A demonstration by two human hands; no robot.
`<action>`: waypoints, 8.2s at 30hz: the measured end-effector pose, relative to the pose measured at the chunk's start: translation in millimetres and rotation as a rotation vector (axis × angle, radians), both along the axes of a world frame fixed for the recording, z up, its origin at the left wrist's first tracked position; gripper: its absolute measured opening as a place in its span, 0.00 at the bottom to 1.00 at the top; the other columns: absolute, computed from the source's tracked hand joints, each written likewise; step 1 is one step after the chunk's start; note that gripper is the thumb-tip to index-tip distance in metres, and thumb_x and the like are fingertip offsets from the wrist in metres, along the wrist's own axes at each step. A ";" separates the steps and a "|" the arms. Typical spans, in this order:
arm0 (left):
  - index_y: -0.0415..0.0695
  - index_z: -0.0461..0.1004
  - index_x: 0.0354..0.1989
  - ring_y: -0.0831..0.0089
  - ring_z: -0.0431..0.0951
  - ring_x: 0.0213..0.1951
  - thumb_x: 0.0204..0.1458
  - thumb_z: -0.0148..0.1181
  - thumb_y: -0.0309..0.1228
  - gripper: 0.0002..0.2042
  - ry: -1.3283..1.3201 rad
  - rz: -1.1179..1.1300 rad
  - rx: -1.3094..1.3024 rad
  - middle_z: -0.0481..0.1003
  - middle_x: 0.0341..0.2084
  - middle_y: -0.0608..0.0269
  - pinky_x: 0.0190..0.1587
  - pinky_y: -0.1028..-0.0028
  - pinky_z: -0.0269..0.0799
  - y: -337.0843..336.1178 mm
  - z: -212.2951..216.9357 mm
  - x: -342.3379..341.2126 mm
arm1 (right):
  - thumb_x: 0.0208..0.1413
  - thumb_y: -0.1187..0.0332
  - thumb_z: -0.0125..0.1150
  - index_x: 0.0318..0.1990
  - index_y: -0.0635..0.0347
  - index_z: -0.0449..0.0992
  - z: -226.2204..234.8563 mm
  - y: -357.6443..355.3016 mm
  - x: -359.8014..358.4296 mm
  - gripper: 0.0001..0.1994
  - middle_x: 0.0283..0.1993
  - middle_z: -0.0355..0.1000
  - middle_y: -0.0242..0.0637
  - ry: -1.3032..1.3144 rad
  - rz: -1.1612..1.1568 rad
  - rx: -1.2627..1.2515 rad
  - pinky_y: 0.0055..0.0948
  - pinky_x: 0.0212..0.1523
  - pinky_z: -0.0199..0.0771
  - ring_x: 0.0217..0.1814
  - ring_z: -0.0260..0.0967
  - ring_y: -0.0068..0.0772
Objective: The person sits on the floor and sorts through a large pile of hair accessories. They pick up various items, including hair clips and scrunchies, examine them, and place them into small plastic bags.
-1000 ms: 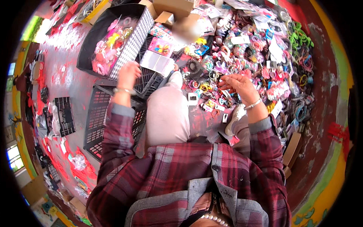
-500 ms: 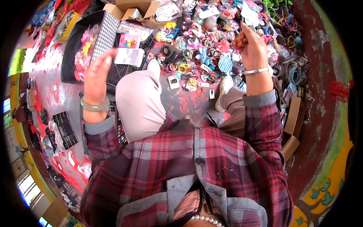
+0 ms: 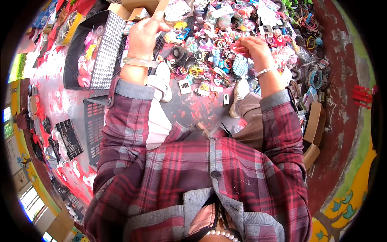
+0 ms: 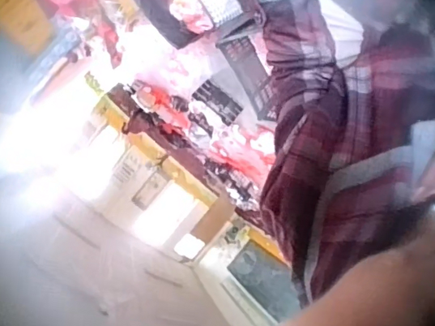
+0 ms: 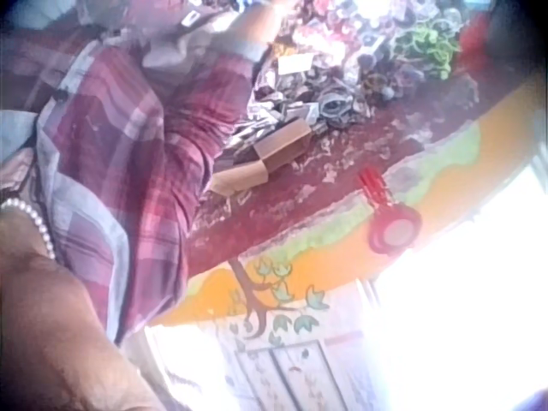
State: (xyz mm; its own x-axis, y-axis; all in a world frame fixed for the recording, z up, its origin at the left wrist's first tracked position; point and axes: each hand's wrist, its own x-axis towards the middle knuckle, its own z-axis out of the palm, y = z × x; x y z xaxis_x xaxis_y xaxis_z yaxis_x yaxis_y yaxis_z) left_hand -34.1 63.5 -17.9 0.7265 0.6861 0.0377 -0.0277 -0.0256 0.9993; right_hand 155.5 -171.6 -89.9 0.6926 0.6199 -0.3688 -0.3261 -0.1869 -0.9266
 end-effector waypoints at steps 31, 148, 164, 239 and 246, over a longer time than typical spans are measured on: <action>0.39 0.71 0.33 0.65 0.72 0.39 0.53 0.47 0.32 0.10 -0.287 -0.098 -1.011 0.73 0.33 0.56 0.45 0.66 0.67 55.3 -10.6 -30.5 | 0.47 0.68 0.50 0.44 0.54 0.68 -295.9 103.9 -150.6 0.14 0.49 0.63 0.45 -0.758 0.724 -0.997 0.36 0.41 0.71 0.44 0.68 0.45; 0.34 0.73 0.34 0.81 0.71 0.22 0.53 0.50 0.29 0.09 -0.066 -0.283 -0.402 0.73 0.23 0.66 0.25 0.80 0.69 -37.1 -44.6 55.6 | 0.47 0.71 0.60 0.48 0.54 0.64 49.8 46.1 -46.7 0.19 0.36 0.70 0.30 0.518 0.021 0.415 0.19 0.21 0.68 0.28 0.70 0.24; 0.29 0.67 0.38 0.69 0.78 0.26 0.54 0.46 0.28 0.12 -0.008 0.076 -0.440 0.75 0.27 0.52 0.23 0.80 0.72 -25.4 -26.7 55.2 | 0.45 0.79 0.55 0.52 0.59 0.64 62.7 38.4 -44.5 0.23 0.35 0.72 0.35 0.375 0.152 0.292 0.18 0.30 0.68 0.33 0.70 0.23; 0.35 0.73 0.38 0.82 0.70 0.36 0.48 0.55 0.24 0.10 0.079 -0.729 -0.087 0.73 0.32 0.68 0.40 0.81 0.67 -46.4 -29.3 44.7 | 0.44 0.73 0.63 0.28 0.64 0.76 56.2 42.5 -42.9 0.05 0.23 0.69 0.26 -0.374 0.165 0.223 0.16 0.27 0.63 0.25 0.62 0.14; 0.35 0.73 0.38 0.82 0.71 0.34 0.48 0.56 0.25 0.09 0.079 -0.764 -0.224 0.73 0.31 0.67 0.38 0.81 0.67 -49.7 -20.9 42.7 | 0.48 0.68 0.61 0.24 0.63 0.74 56.5 43.6 -50.1 0.08 0.20 0.65 0.24 -0.328 -0.015 0.172 0.18 0.22 0.58 0.23 0.58 0.13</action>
